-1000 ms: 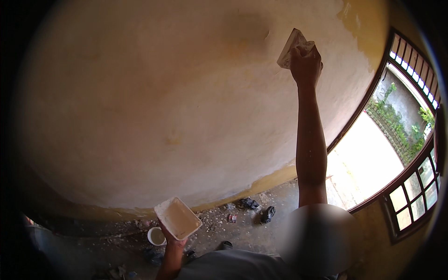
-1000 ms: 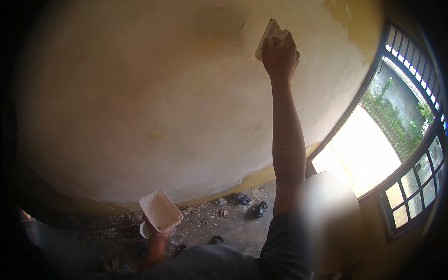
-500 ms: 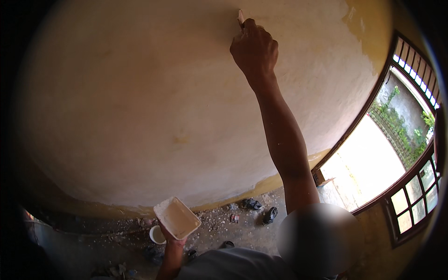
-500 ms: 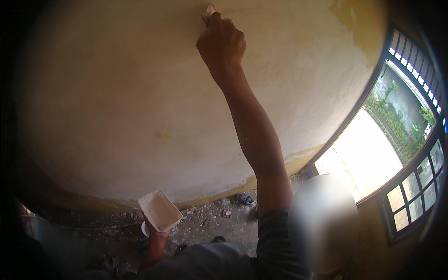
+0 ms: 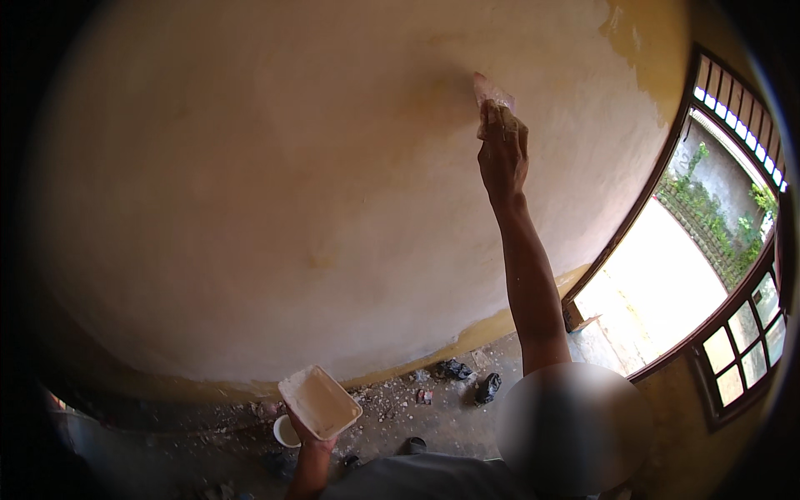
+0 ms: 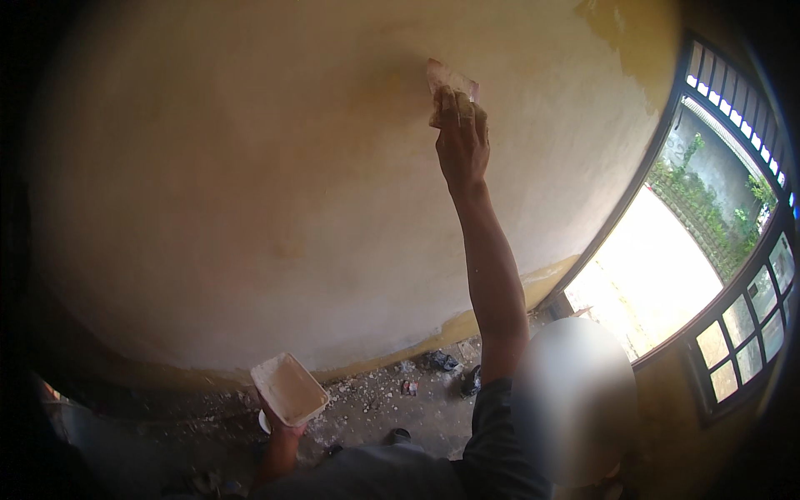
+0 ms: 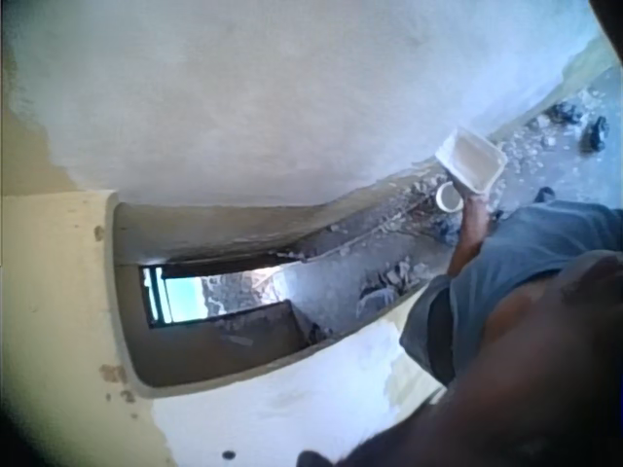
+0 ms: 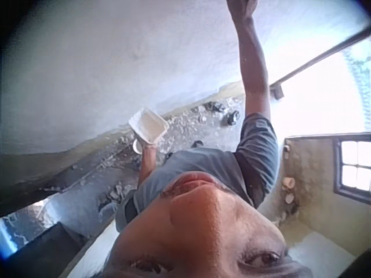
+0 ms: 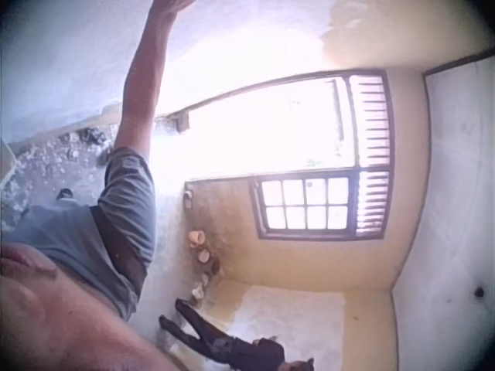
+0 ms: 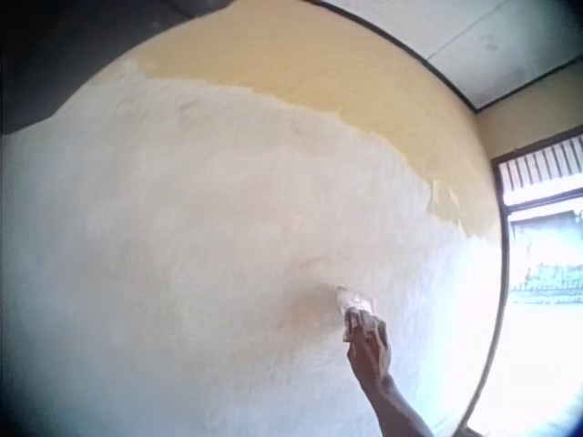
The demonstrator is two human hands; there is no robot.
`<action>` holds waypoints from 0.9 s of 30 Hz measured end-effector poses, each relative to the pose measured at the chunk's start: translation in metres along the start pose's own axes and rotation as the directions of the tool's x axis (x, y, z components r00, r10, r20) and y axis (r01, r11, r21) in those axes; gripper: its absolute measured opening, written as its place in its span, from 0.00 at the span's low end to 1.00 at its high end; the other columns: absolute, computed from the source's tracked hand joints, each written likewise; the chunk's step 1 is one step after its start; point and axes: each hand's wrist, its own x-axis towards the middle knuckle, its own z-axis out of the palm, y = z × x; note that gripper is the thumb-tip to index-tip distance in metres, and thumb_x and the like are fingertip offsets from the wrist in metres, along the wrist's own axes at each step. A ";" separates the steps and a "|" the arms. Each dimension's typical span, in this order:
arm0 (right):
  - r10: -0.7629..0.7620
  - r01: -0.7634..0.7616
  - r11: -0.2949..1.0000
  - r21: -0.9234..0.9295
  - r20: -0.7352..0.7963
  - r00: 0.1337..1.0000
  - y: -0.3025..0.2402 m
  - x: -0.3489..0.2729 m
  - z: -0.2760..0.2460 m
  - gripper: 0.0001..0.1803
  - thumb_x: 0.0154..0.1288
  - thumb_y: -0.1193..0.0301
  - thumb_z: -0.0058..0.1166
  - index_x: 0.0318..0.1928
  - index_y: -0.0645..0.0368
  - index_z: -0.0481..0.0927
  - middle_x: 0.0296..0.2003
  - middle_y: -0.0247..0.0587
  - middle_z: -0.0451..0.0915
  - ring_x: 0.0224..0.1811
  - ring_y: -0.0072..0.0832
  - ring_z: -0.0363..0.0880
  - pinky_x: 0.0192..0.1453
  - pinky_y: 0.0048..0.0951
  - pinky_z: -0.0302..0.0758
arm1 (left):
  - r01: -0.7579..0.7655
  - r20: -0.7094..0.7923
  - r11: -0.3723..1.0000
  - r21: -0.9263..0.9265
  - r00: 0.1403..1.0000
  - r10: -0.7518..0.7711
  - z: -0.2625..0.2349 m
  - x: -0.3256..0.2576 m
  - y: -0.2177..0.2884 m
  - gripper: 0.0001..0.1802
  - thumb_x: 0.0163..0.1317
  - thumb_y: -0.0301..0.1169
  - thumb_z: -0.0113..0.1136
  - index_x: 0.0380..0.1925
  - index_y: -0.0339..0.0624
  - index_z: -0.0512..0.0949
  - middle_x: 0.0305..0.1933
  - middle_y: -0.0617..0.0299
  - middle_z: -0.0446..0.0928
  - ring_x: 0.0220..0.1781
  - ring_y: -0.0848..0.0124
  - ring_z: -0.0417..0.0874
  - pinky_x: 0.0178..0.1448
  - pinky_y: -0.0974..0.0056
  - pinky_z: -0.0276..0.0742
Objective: The person applies plaster to a wall using a hand tool while holding a container of wet plaster. They repeatedly dip the tool into the container and smooth the plaster onto the upper section of the wall.
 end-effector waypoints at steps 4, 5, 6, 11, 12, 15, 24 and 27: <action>-0.082 0.057 0.987 0.152 0.165 0.983 -0.010 -0.053 -0.010 0.20 0.59 0.78 0.59 0.54 0.58 0.79 0.52 0.42 0.78 0.53 0.42 0.79 0.53 0.41 0.82 | 0.010 0.007 0.999 -0.035 1.000 -0.010 0.000 0.002 0.001 0.32 0.69 0.61 0.45 0.62 0.53 0.72 0.57 0.62 0.79 0.58 0.58 0.81 0.60 0.46 0.79; -0.081 0.057 0.987 0.150 0.162 0.983 -0.007 -0.043 -0.027 0.20 0.59 0.78 0.59 0.54 0.58 0.79 0.52 0.42 0.78 0.53 0.42 0.79 0.53 0.41 0.82 | 0.000 0.017 1.000 -0.028 1.000 0.001 0.004 0.002 0.000 0.31 0.69 0.60 0.45 0.62 0.53 0.72 0.57 0.62 0.79 0.58 0.58 0.81 0.60 0.47 0.78; 0.230 -0.272 0.937 0.218 0.200 0.953 -0.003 -0.031 -0.043 0.16 0.59 0.75 0.58 0.49 0.60 0.81 0.47 0.46 0.81 0.49 0.44 0.80 0.50 0.42 0.81 | -0.012 0.030 1.000 -0.021 0.999 0.013 0.006 0.004 0.000 0.31 0.70 0.59 0.45 0.62 0.52 0.72 0.57 0.62 0.79 0.58 0.59 0.81 0.61 0.47 0.78; 0.786 -0.861 0.502 0.089 0.370 0.496 0.044 0.037 -0.043 0.18 0.58 0.61 0.54 0.40 0.64 0.83 0.38 0.54 0.84 0.45 0.51 0.83 0.54 0.51 0.76 | 0.007 0.014 0.999 0.053 1.000 -0.007 0.023 0.008 -0.011 0.30 0.71 0.58 0.42 0.61 0.51 0.73 0.58 0.63 0.79 0.58 0.60 0.81 0.61 0.50 0.78; 0.743 -0.824 0.565 0.037 0.411 0.528 0.047 0.046 -0.036 0.15 0.61 0.63 0.54 0.38 0.63 0.82 0.34 0.54 0.84 0.40 0.49 0.84 0.49 0.49 0.79 | 0.026 0.001 0.999 0.028 1.000 -0.026 0.027 0.007 -0.014 0.30 0.71 0.58 0.42 0.60 0.51 0.73 0.58 0.63 0.79 0.58 0.60 0.81 0.61 0.50 0.78; 0.722 -0.780 0.624 0.039 0.351 0.596 0.005 0.061 -0.029 0.12 0.63 0.64 0.54 0.40 0.56 0.84 0.35 0.48 0.84 0.41 0.48 0.83 0.49 0.49 0.78 | 0.039 0.002 0.999 -0.005 0.999 -0.039 0.030 0.004 -0.013 0.29 0.71 0.58 0.42 0.60 0.51 0.74 0.57 0.63 0.79 0.57 0.60 0.81 0.61 0.50 0.78; 0.117 -0.136 0.950 0.280 0.086 0.989 -0.054 0.034 -0.032 0.15 0.52 0.77 0.58 0.44 0.55 0.84 0.37 0.40 0.84 0.35 0.37 0.82 0.43 0.37 0.81 | 0.078 0.022 0.997 -0.029 0.997 -0.077 0.029 0.000 -0.014 0.30 0.71 0.58 0.43 0.60 0.52 0.74 0.58 0.62 0.79 0.58 0.58 0.81 0.61 0.47 0.78; 0.071 -0.063 0.996 0.064 -0.142 0.987 -0.026 0.048 -0.016 0.20 0.58 0.79 0.59 0.52 0.56 0.79 0.46 0.43 0.80 0.46 0.42 0.79 0.49 0.38 0.80 | 0.086 0.004 0.995 -0.042 0.996 -0.086 0.036 -0.004 -0.012 0.30 0.71 0.58 0.43 0.60 0.52 0.74 0.59 0.63 0.79 0.59 0.58 0.81 0.62 0.48 0.78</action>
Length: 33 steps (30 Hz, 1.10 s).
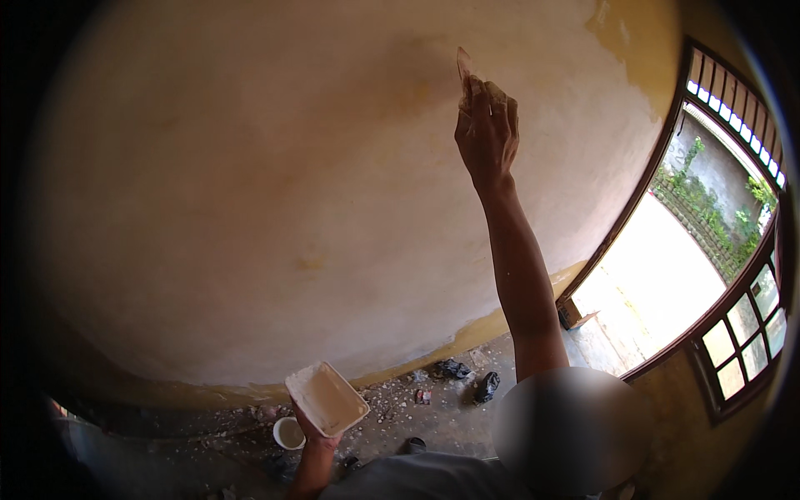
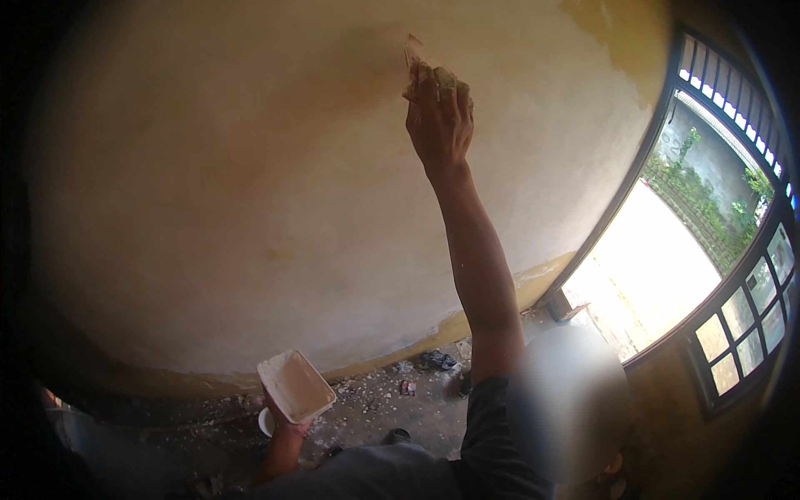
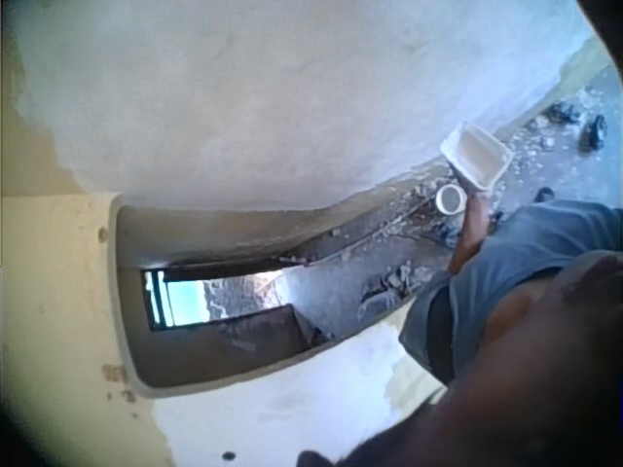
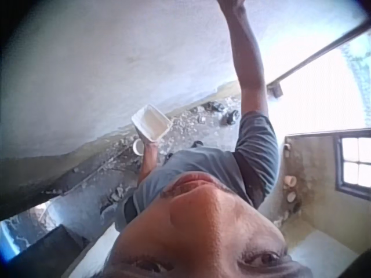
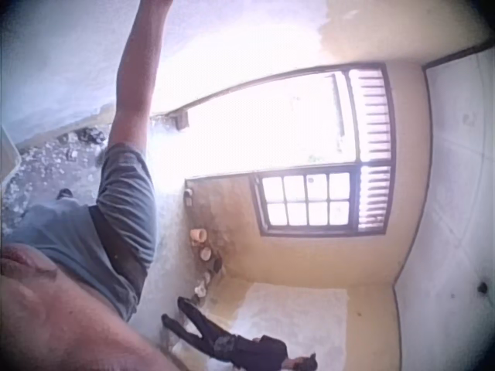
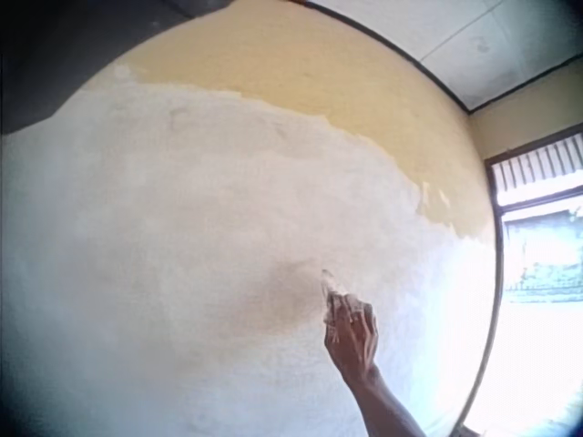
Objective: The person applies plaster to a wall using a hand tool while holding a container of wet plaster. They repeatedly dip the tool into the container and smooth the plaster onto the upper section of the wall.
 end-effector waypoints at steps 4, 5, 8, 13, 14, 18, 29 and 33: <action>-0.019 0.000 0.997 0.081 0.242 0.970 0.020 -0.051 0.020 0.20 0.61 0.80 0.57 0.54 0.53 0.78 0.52 0.39 0.79 0.55 0.42 0.76 0.53 0.39 0.79 | -0.029 -0.016 1.000 0.008 0.999 0.029 -0.022 0.003 0.003 0.29 0.71 0.58 0.43 0.60 0.53 0.74 0.59 0.63 0.79 0.59 0.58 0.80 0.62 0.48 0.77; -0.046 0.013 0.995 0.102 0.326 0.944 0.013 -0.064 0.002 0.17 0.61 0.79 0.57 0.51 0.56 0.80 0.50 0.44 0.81 0.52 0.44 0.79 0.53 0.40 0.80 | -0.042 0.000 0.999 -0.014 0.999 0.042 -0.029 0.001 0.006 0.29 0.71 0.58 0.43 0.60 0.53 0.74 0.58 0.63 0.79 0.59 0.58 0.80 0.62 0.48 0.77; 0.267 -0.351 0.913 0.207 0.346 0.899 0.031 -0.041 -0.048 0.13 0.62 0.73 0.56 0.47 0.59 0.81 0.45 0.49 0.83 0.46 0.47 0.83 0.51 0.43 0.80 | -0.050 0.017 0.999 -0.015 0.999 0.050 -0.015 0.000 0.006 0.29 0.71 0.58 0.43 0.60 0.52 0.74 0.58 0.63 0.79 0.59 0.59 0.80 0.62 0.48 0.77; 0.745 -0.759 0.641 -0.117 0.332 0.578 0.096 0.020 -0.024 0.14 0.63 0.64 0.53 0.45 0.58 0.81 0.39 0.50 0.84 0.45 0.49 0.83 0.51 0.46 0.79 | -0.027 0.078 0.999 0.046 0.997 0.023 -0.016 0.002 -0.001 0.29 0.71 0.58 0.43 0.60 0.52 0.73 0.58 0.63 0.79 0.58 0.59 0.80 0.62 0.48 0.77; 0.712 -0.708 0.687 -0.162 0.345 0.611 0.086 0.025 -0.014 0.15 0.64 0.63 0.52 0.44 0.59 0.81 0.40 0.50 0.84 0.44 0.49 0.83 0.51 0.47 0.78 | -0.057 0.048 0.997 0.056 0.997 0.055 -0.017 0.001 0.000 0.30 0.71 0.58 0.43 0.61 0.52 0.73 0.58 0.63 0.79 0.58 0.59 0.80 0.62 0.48 0.77; 0.560 -0.554 0.823 -0.127 0.351 0.751 0.021 0.043 0.003 0.11 0.64 0.65 0.52 0.40 0.59 0.81 0.36 0.46 0.83 0.40 0.46 0.84 0.46 0.47 0.79 | -0.069 0.025 0.997 0.036 0.997 0.069 -0.027 0.005 0.000 0.30 0.71 0.58 0.43 0.61 0.52 0.73 0.58 0.63 0.79 0.58 0.59 0.80 0.61 0.49 0.78; -0.325 -0.476 0.643 0.600 0.777 0.540 -0.112 -0.046 -0.072 0.14 0.57 0.68 0.66 0.40 0.62 0.79 0.35 0.49 0.84 0.40 0.48 0.83 0.42 0.42 0.80 | -0.051 0.120 0.999 0.009 0.992 0.049 0.000 0.016 -0.001 0.30 0.71 0.58 0.42 0.61 0.51 0.73 0.57 0.61 0.79 0.60 0.58 0.80 0.61 0.47 0.77; -0.457 -0.775 0.555 0.302 0.889 0.020 -0.174 -0.175 -0.147 0.24 0.60 0.64 0.62 0.52 0.62 0.69 0.37 0.60 0.83 0.43 0.59 0.82 0.46 0.52 0.77 | -0.013 0.162 0.995 0.097 0.987 -0.003 0.027 0.022 -0.004 0.30 0.70 0.57 0.44 0.63 0.51 0.70 0.62 0.58 0.75 0.62 0.57 0.78 0.62 0.46 0.78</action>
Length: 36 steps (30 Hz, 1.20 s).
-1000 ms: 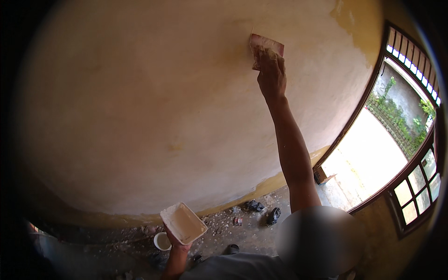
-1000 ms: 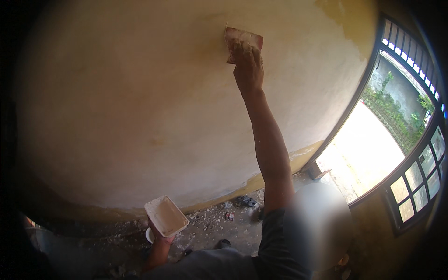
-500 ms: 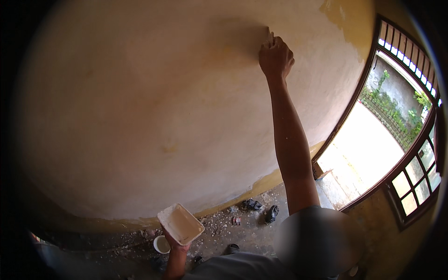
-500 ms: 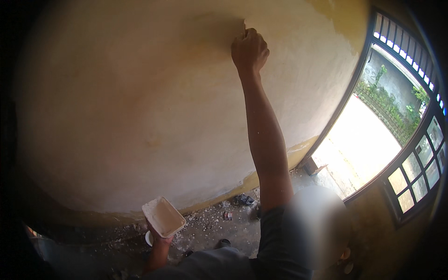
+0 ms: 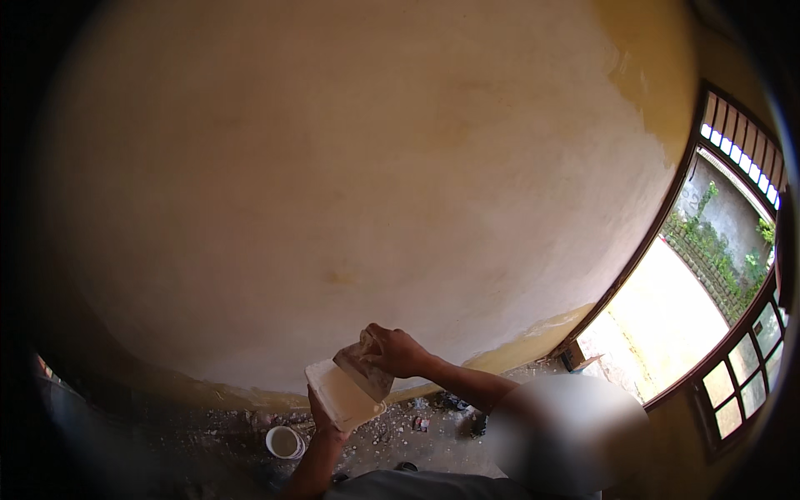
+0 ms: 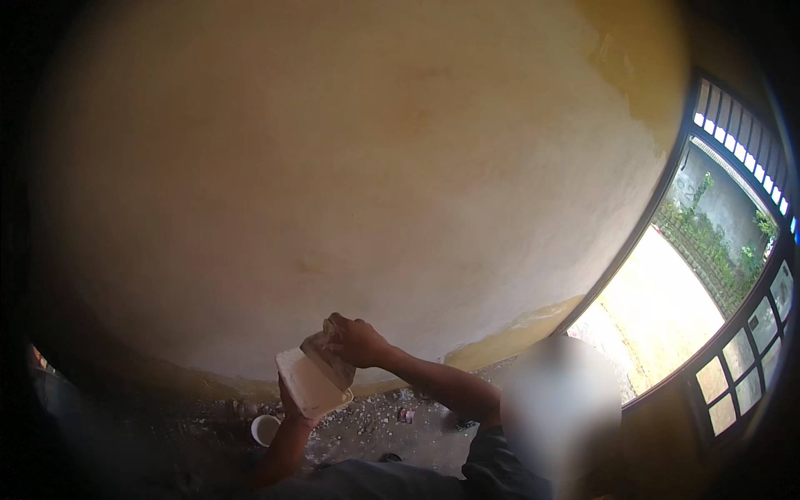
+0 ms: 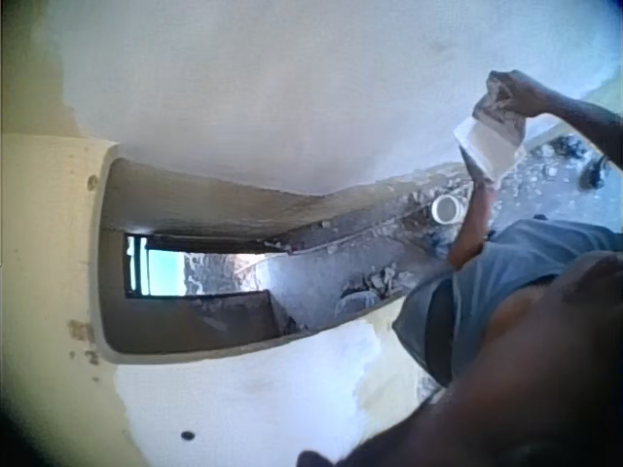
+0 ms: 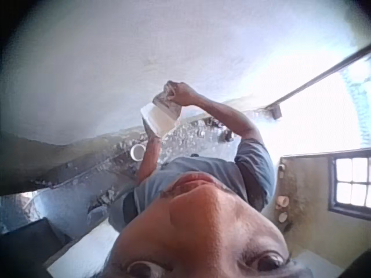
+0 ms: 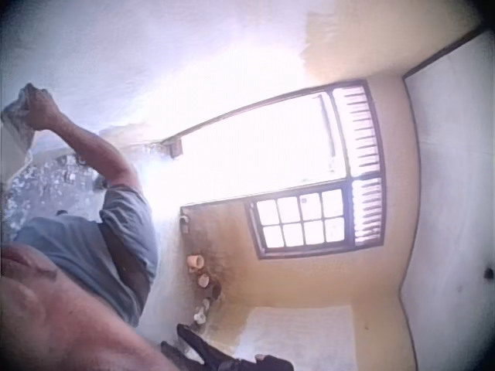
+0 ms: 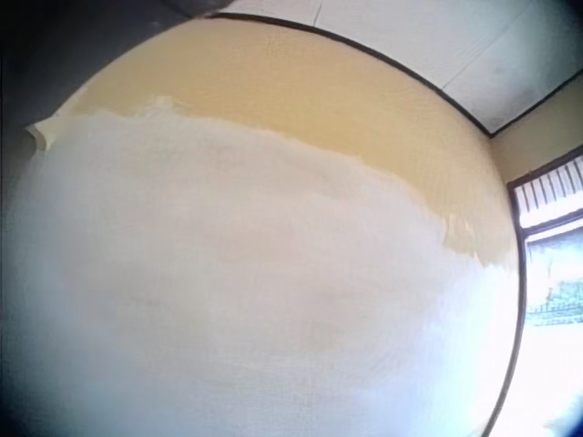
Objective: The person applies plaster to a wall using a hand tool while holding a container of wet plaster. They repeatedly dip the tool into the container and smooth the plaster onto the upper section of the wall.
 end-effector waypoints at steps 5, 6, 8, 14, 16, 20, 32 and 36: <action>0.273 -0.272 0.961 -0.057 0.005 0.962 0.003 -0.020 0.073 0.22 0.65 0.60 0.55 0.51 0.62 0.69 0.39 0.64 0.82 0.45 0.64 0.79 0.48 0.58 0.75 | 0.142 0.021 0.989 0.039 0.990 -0.143 0.005 0.003 -0.006 0.35 0.70 0.61 0.36 0.66 0.51 0.67 0.64 0.57 0.73 0.65 0.56 0.75 0.67 0.44 0.73; 0.261 -0.260 0.964 -0.060 0.013 0.965 0.001 -0.017 0.075 0.22 0.65 0.60 0.55 0.51 0.62 0.69 0.39 0.64 0.82 0.45 0.64 0.79 0.48 0.58 0.75 | 0.166 0.058 0.986 -0.002 0.984 -0.166 0.007 0.000 -0.005 0.36 0.70 0.62 0.35 0.66 0.51 0.67 0.64 0.58 0.73 0.65 0.56 0.75 0.67 0.44 0.72; 0.275 -0.275 0.957 -0.092 -0.021 0.961 0.000 -0.015 0.080 0.23 0.64 0.61 0.54 0.55 0.61 0.69 0.39 0.65 0.82 0.45 0.63 0.79 0.50 0.57 0.75 | 0.196 0.094 0.980 -0.044 0.977 -0.191 0.009 -0.002 -0.004 0.36 0.69 0.63 0.34 0.66 0.51 0.67 0.64 0.58 0.73 0.64 0.56 0.75 0.68 0.44 0.71; 0.103 -0.092 0.993 0.075 -0.167 0.981 0.017 -0.006 0.106 0.27 0.61 0.62 0.61 0.55 0.66 0.73 0.41 0.66 0.81 0.48 0.64 0.78 0.54 0.49 0.77 | 0.100 -0.023 0.988 0.120 0.995 -0.098 -0.008 0.014 -0.019 0.35 0.70 0.63 0.33 0.66 0.54 0.68 0.64 0.59 0.73 0.64 0.57 0.76 0.68 0.46 0.72; 0.125 -0.109 0.987 0.116 -0.145 0.981 0.024 -0.005 0.105 0.25 0.61 0.64 0.62 0.54 0.68 0.74 0.41 0.62 0.82 0.47 0.58 0.81 0.52 0.46 0.78 | 0.095 -0.024 0.994 -0.046 0.995 -0.096 -0.012 0.020 -0.022 0.35 0.70 0.63 0.33 0.65 0.55 0.68 0.64 0.59 0.73 0.64 0.56 0.76 0.67 0.46 0.73; 0.127 -0.015 0.871 0.491 -0.195 0.973 0.084 0.001 0.121 0.18 0.64 0.71 0.62 0.51 0.69 0.77 0.41 0.47 0.85 0.43 0.35 0.85 0.47 0.34 0.81 | 0.085 0.039 0.995 -0.058 0.996 -0.083 0.005 0.019 -0.020 0.35 0.70 0.63 0.34 0.66 0.54 0.68 0.65 0.59 0.73 0.64 0.55 0.76 0.66 0.45 0.74; 0.531 -0.174 0.411 0.895 -0.081 0.843 0.068 -0.024 0.047 0.07 0.70 0.75 0.55 0.45 0.67 0.77 0.39 0.42 0.83 0.39 0.26 0.84 0.42 0.28 0.83 | 0.215 0.240 0.950 -0.225 0.957 -0.160 0.038 0.029 -0.010 0.36 0.70 0.62 0.38 0.67 0.49 0.67 0.66 0.54 0.72 0.66 0.51 0.74 0.65 0.34 0.73; 0.524 -0.165 0.491 0.855 -0.139 0.840 0.088 -0.037 0.058 0.09 0.68 0.74 0.58 0.43 0.67 0.78 0.36 0.41 0.84 0.36 0.24 0.82 0.38 0.27 0.80 | 0.272 0.192 0.937 -0.221 0.954 -0.231 0.036 0.033 -0.019 0.36 0.70 0.62 0.37 0.67 0.50 0.68 0.67 0.53 0.70 0.68 0.51 0.72 0.67 0.33 0.70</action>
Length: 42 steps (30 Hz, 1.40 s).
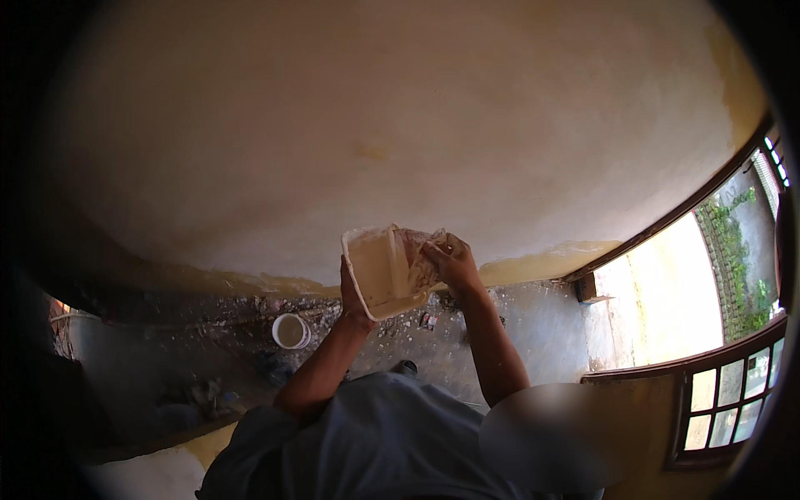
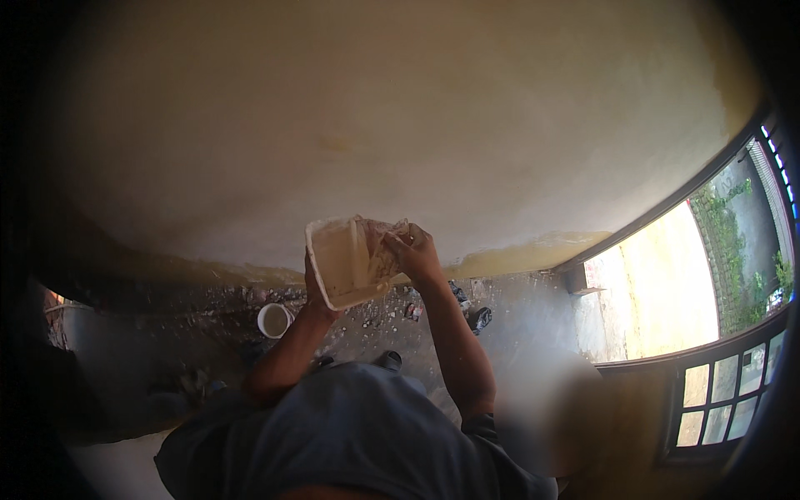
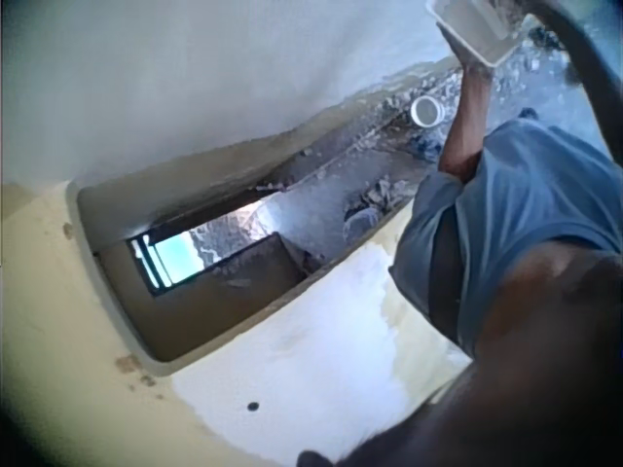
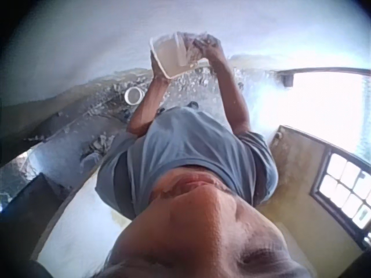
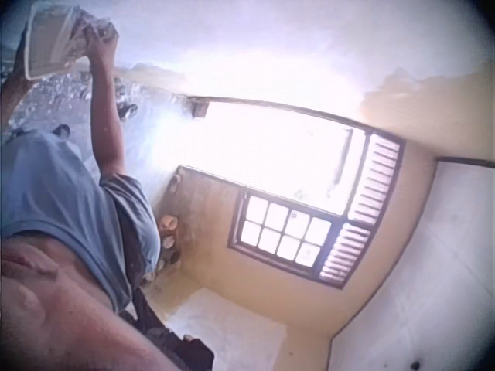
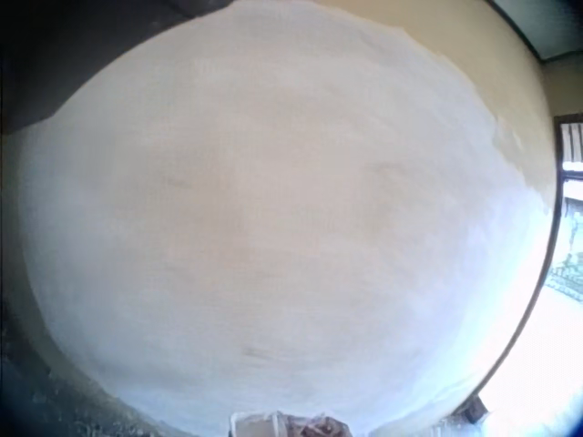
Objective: The person applies plaster to a wall using a hand tool while holding a container of wet plaster. They repeatedly dip the tool into the container and smooth the plaster onto the upper section of the wall.
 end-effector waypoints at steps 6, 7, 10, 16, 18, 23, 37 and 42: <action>0.022 -0.026 0.995 -0.093 -0.039 0.999 0.012 -0.004 -0.026 0.09 0.67 0.74 0.59 0.42 0.68 0.78 0.36 0.41 0.84 0.36 0.23 0.81 0.39 0.27 0.80 | 0.100 -0.026 0.991 -0.083 0.994 -0.103 -0.011 0.013 -0.010 0.41 0.67 0.66 0.38 0.68 0.50 0.66 0.68 0.52 0.69 0.69 0.47 0.71 0.67 0.30 0.68; 0.021 -0.025 0.996 -0.086 -0.043 0.999 0.011 -0.006 -0.030 0.09 0.67 0.74 0.59 0.42 0.68 0.78 0.36 0.41 0.84 0.36 0.23 0.82 0.40 0.27 0.80 | 0.109 -0.030 0.991 -0.083 0.993 -0.112 -0.010 0.016 -0.013 0.41 0.67 0.66 0.38 0.68 0.50 0.66 0.68 0.52 0.69 0.69 0.47 0.71 0.67 0.30 0.68; 0.055 -0.058 0.997 -0.060 -0.052 0.997 0.009 -0.009 -0.043 0.08 0.68 0.75 0.58 0.42 0.68 0.78 0.36 0.41 0.84 0.37 0.24 0.83 0.41 0.27 0.81 | 0.136 -0.081 0.982 -0.129 0.986 -0.147 -0.006 0.020 -0.019 0.40 0.68 0.65 0.37 0.68 0.50 0.67 0.66 0.52 0.71 0.66 0.48 0.74 0.66 0.32 0.69; 0.134 -0.057 0.931 0.361 -0.192 0.972 0.050 -0.016 -0.094 0.10 0.69 0.75 0.55 0.48 0.64 0.77 0.39 0.38 0.82 0.40 0.25 0.83 0.45 0.29 0.82 | 0.042 -0.167 0.999 0.034 0.985 -0.036 -0.058 0.004 -0.031 0.35 0.70 0.61 0.39 0.66 0.50 0.69 0.63 0.53 0.75 0.63 0.50 0.78 0.65 0.36 0.73; 0.128 0.046 0.868 0.495 -0.313 0.941 0.057 -0.008 -0.113 0.10 0.70 0.76 0.54 0.49 0.63 0.76 0.40 0.38 0.82 0.40 0.25 0.82 0.45 0.29 0.82 | -0.077 -0.206 0.990 0.117 0.973 0.100 -0.064 0.003 -0.031 0.35 0.70 0.59 0.44 0.69 0.51 0.65 0.67 0.55 0.71 0.65 0.50 0.75 0.66 0.37 0.73; 0.195 0.052 0.819 0.571 -0.363 0.911 0.125 0.022 -0.195 0.10 0.70 0.76 0.52 0.50 0.61 0.75 0.39 0.38 0.79 0.43 0.30 0.80 0.44 0.36 0.81 | -0.185 -0.235 0.961 0.206 0.944 0.232 -0.080 -0.013 -0.024 0.35 0.70 0.59 0.44 0.69 0.51 0.65 0.67 0.55 0.71 0.65 0.50 0.75 0.66 0.37 0.73; 0.464 -0.082 0.589 0.804 -0.254 0.849 0.304 0.131 -0.249 0.07 0.72 0.73 0.51 0.48 0.57 0.75 0.37 0.40 0.78 0.40 0.41 0.81 0.41 0.45 0.82 | -0.319 -0.366 0.861 0.396 0.805 0.467 -0.094 -0.107 -0.046 0.35 0.70 0.59 0.45 0.69 0.51 0.64 0.68 0.55 0.71 0.65 0.50 0.75 0.66 0.38 0.73; 0.357 0.071 0.562 0.824 -0.319 0.878 0.309 0.140 -0.240 0.07 0.72 0.74 0.51 0.48 0.58 0.74 0.35 0.38 0.77 0.38 0.37 0.80 0.38 0.43 0.82 | -0.333 -0.392 0.851 0.406 0.778 0.491 -0.100 -0.123 -0.060 0.36 0.69 0.59 0.46 0.69 0.51 0.64 0.68 0.55 0.71 0.65 0.50 0.75 0.66 0.38 0.73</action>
